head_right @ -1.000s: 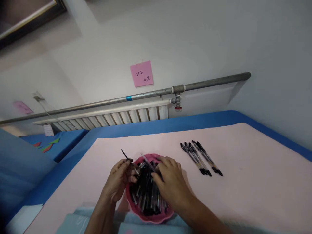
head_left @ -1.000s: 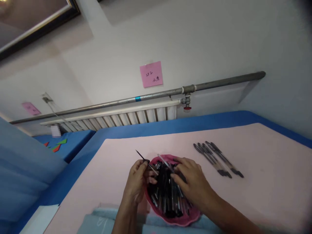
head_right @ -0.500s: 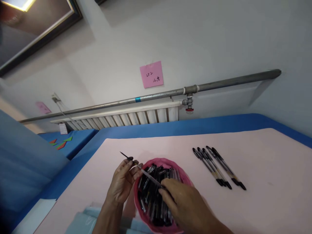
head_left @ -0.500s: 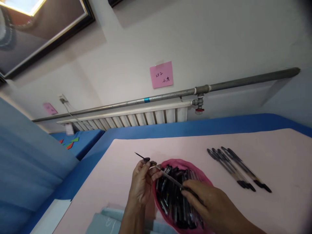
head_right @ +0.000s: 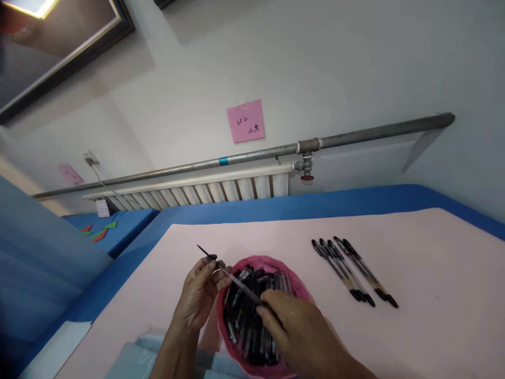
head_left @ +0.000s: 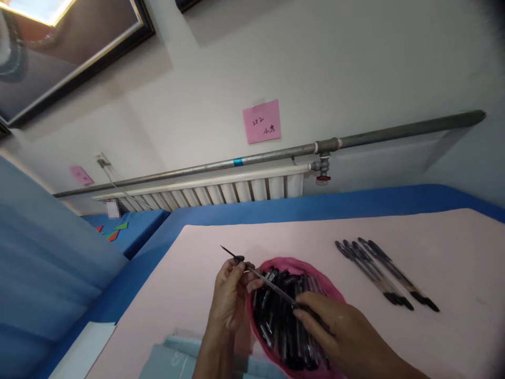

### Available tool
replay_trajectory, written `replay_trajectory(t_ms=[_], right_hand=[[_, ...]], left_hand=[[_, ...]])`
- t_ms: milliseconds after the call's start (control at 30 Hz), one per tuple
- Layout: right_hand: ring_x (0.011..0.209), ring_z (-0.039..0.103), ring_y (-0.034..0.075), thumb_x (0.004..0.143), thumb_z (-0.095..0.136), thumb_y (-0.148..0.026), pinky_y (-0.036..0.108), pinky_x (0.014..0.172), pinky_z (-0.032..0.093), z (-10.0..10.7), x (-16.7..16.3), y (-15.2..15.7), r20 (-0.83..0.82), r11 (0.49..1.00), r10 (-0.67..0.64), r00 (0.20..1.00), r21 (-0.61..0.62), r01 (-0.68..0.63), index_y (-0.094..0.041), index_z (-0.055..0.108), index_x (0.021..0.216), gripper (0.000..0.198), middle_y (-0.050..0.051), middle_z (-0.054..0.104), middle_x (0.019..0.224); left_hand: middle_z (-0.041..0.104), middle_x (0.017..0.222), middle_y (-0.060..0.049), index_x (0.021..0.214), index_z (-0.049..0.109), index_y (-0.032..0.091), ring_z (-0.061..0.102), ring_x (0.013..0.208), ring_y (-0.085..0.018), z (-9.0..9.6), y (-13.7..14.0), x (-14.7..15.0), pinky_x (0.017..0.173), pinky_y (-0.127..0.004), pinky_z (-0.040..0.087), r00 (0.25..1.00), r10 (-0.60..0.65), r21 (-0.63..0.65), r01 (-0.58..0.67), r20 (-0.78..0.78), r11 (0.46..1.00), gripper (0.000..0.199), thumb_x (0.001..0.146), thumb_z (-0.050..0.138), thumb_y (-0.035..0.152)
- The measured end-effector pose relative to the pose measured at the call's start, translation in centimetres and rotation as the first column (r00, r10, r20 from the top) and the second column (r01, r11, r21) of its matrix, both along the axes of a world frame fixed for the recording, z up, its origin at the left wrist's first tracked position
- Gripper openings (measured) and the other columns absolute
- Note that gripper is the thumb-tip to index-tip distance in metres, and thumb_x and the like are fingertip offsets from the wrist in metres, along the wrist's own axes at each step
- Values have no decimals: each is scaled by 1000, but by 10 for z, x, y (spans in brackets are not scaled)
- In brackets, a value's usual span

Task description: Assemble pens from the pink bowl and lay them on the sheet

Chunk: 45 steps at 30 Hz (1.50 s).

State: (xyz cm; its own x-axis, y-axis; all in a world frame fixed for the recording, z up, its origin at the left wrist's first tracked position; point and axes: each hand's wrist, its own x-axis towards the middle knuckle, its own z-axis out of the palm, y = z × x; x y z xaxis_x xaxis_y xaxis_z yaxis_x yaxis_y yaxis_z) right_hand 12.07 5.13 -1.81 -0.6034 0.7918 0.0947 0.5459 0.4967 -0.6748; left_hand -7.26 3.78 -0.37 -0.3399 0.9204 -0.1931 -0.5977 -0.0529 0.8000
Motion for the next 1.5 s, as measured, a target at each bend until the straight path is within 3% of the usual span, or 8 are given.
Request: replay_trajectory(t_ms=[267, 533, 733, 900, 1033, 1333, 1433, 1500], right_hand=[[65, 60, 19, 89, 42, -33, 34, 58, 48, -3, 1, -2, -18, 999, -10, 1000, -31, 9, -25, 57, 82, 19, 1, 64, 73], [71, 61, 20, 85, 48, -33, 34, 64, 48, -4, -5, 1, -168, 987, -53, 984, -157, 26, -25, 60, 79, 15, 1, 65, 75], [80, 62, 20, 81, 53, -29, 37, 74, 48, 5, -5, 2, -271, 962, -110, 956, -272, 33, -25, 64, 79, 13, 1, 66, 81], [79, 62, 19, 80, 54, -26, 35, 73, 48, 2, -4, 2, -286, 959, -110, 952, -283, 26, -25, 64, 79, 10, 0, 66, 81], [76, 63, 19, 81, 52, -29, 33, 69, 49, 4, -4, 3, -357, 942, -141, 923, -336, 14, -25, 64, 85, 13, 0, 67, 82], [78, 64, 19, 78, 54, -31, 33, 72, 50, 11, -4, 3, -375, 956, -170, 911, -286, 60, -24, 66, 84, 15, 0, 69, 82], [75, 63, 19, 77, 54, -36, 32, 69, 51, 15, 3, 3, -404, 938, -255, 879, -326, 122, -23, 65, 87, 20, 0, 69, 80], [74, 63, 19, 76, 55, -39, 30, 67, 51, 14, 9, 2, -407, 928, -292, 865, -339, 154, -22, 64, 87, 22, 1, 68, 78]], left_hand=[[63, 71, -1, 78, 50, 15, 63, 61, -12, 0, -3, -2, 56, -23, 53, 992, -30, 9, 32, -121, 999, 23, 69, 70, 24], [63, 70, -4, 80, 58, 13, 61, 64, -13, -1, -5, 7, 56, -23, 50, 931, -276, -7, 282, -238, 959, 20, 74, 65, 30], [54, 57, 4, 80, 60, 14, 49, 49, -6, -2, -5, 0, 48, -19, 39, 941, -131, 48, 153, -312, 987, 21, 78, 61, 35], [50, 53, 5, 76, 59, 15, 46, 47, -7, 0, -9, -3, 48, -20, 37, 855, -249, -13, 273, -456, 962, 18, 77, 61, 33], [55, 65, 4, 101, 59, 16, 47, 48, -7, 2, -10, -8, 48, -21, 37, 858, -170, -19, 185, -484, 983, 32, 77, 60, 37], [47, 57, 6, 91, 59, 17, 38, 45, -6, 1, -9, 1, 45, -20, 31, 828, -176, 5, 210, -532, 978, 23, 80, 55, 37], [48, 59, 5, 87, 60, 17, 41, 48, -7, 2, -12, -6, 48, -21, 32, 724, -265, -90, 271, -637, 958, 16, 77, 56, 30], [52, 63, 3, 77, 61, 17, 46, 57, -10, 3, -14, -11, 55, -23, 35, 536, -334, -183, 315, -775, 931, 7, 72, 57, 20]])
